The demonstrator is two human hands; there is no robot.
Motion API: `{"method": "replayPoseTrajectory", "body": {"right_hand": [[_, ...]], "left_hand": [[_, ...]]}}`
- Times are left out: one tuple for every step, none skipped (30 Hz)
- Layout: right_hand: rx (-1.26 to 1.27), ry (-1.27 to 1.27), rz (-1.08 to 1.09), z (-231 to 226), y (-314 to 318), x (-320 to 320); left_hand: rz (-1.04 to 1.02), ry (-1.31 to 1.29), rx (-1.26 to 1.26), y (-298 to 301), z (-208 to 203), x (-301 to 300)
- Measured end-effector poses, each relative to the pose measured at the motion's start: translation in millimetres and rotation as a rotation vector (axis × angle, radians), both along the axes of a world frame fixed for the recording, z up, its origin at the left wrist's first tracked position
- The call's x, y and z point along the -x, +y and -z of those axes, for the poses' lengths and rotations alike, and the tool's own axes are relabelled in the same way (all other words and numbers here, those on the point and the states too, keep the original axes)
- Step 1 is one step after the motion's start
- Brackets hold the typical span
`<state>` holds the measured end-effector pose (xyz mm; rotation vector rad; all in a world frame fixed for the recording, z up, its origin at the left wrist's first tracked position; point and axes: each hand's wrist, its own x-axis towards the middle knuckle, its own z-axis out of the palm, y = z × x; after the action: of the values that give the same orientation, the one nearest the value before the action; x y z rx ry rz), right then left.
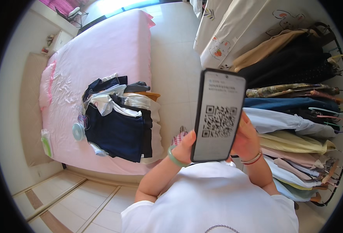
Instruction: The person removes clothes from hangers and places the empty hangers on the bed. They handle various garments including shirts and pants, taking them off hangers one by one and stacking the hangers to the side.
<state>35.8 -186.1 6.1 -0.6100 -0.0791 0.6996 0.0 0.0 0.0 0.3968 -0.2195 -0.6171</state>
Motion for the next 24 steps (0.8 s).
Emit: {"method": "replayPoseTrajectory", "body": {"right_hand": [[-0.156,0.102,0.043,-4.6,14.3,-6.1],[-0.318,0.235,0.111,-14.0,35.7,-18.2],[-0.401,0.315,0.199,-28.4,30.5,-25.7],[-0.466,0.309,0.243,-27.6,61.8,-56.6],[-0.572,0.346,0.297,-28.9,76.7,-83.2],[-0.473,0.295,0.331,-24.4,81.7,-96.2],[-0.480,0.276,0.312,-18.6,87.4,-108.7],[-0.489,0.255,0.294,-11.6,93.2,-121.7],[-0.500,0.226,0.274,-5.8,97.8,-137.0],[-0.476,0.190,0.269,0.5,102.0,-152.3],[-0.476,0.226,0.277,7.2,106.5,-168.7],[-0.477,0.256,0.294,15.6,111.2,-187.5],[-0.479,0.285,0.314,22.0,115.0,-207.7],[-0.462,0.313,0.333,25.7,119.5,-228.5],[-0.484,0.301,0.330,32.4,122.4,-250.2],[-0.506,0.288,0.328,41.1,124.5,-273.3],[-0.527,0.276,0.328,48.0,126.2,-296.9],[-0.482,0.274,0.341,49.8,130.3,-325.2],[-0.482,0.275,0.354,54.1,132.7,-356.0],[-0.481,0.277,0.368,59.2,134.2,-387.6],[-0.491,0.287,0.385,60.3,139.1,-416.8],[-0.437,0.263,0.419,57.0,143.0,-454.9],[-0.415,0.237,0.443,56.9,144.3,-489.2],[-0.388,0.210,0.469,62.3,145.7,-513.0]], "left_hand": [[-0.004,0.034,0.066,3.6,1.7,1.9],[-0.121,0.089,-0.030,7.6,-1.6,3.0],[-0.083,0.047,0.133,26.2,1.0,-28.2],[-0.157,0.046,0.018,48.0,3.5,-53.1],[-0.233,0.046,-0.095,70.5,4.4,-78.0],[-0.231,0.044,-0.060,80.0,6.1,-91.6],[-0.230,0.041,-0.026,88.8,6.6,-107.4],[-0.262,0.120,-0.048,96.0,1.6,-122.4],[-0.279,0.089,0.001,102.0,10.6,-135.5],[-0.315,0.143,0.003,105.2,16.4,-147.3],[-0.350,0.195,0.004,107.0,21.3,-158.7],[-0.365,0.200,-0.009,110.4,29.0,-175.9],[-0.366,0.207,-0.043,114.4,34.2,-195.8],[-0.364,0.214,-0.077,118.6,38.6,-217.7],[-0.358,0.224,-0.107,121.6,43.9,-241.0],[-0.353,0.244,-0.124,123.1,50.9,-266.5],[-0.353,0.238,-0.142,124.2,55.9,-293.4],[-0.367,0.233,-0.160,123.8,58.1,-323.6],[-0.380,0.229,-0.178,123.3,60.1,-353.9],[-0.383,0.261,-0.189,123.7,62.0,-382.8],[-0.407,0.267,-0.215,124.7,58.7,-415.8],[-0.430,0.274,-0.240,123.4,55.0,-452.3],[-0.451,0.281,-0.265,122.5,52.6,-489.9],[-0.466,0.275,-0.276,124.2,60.2,-519.6]]}}
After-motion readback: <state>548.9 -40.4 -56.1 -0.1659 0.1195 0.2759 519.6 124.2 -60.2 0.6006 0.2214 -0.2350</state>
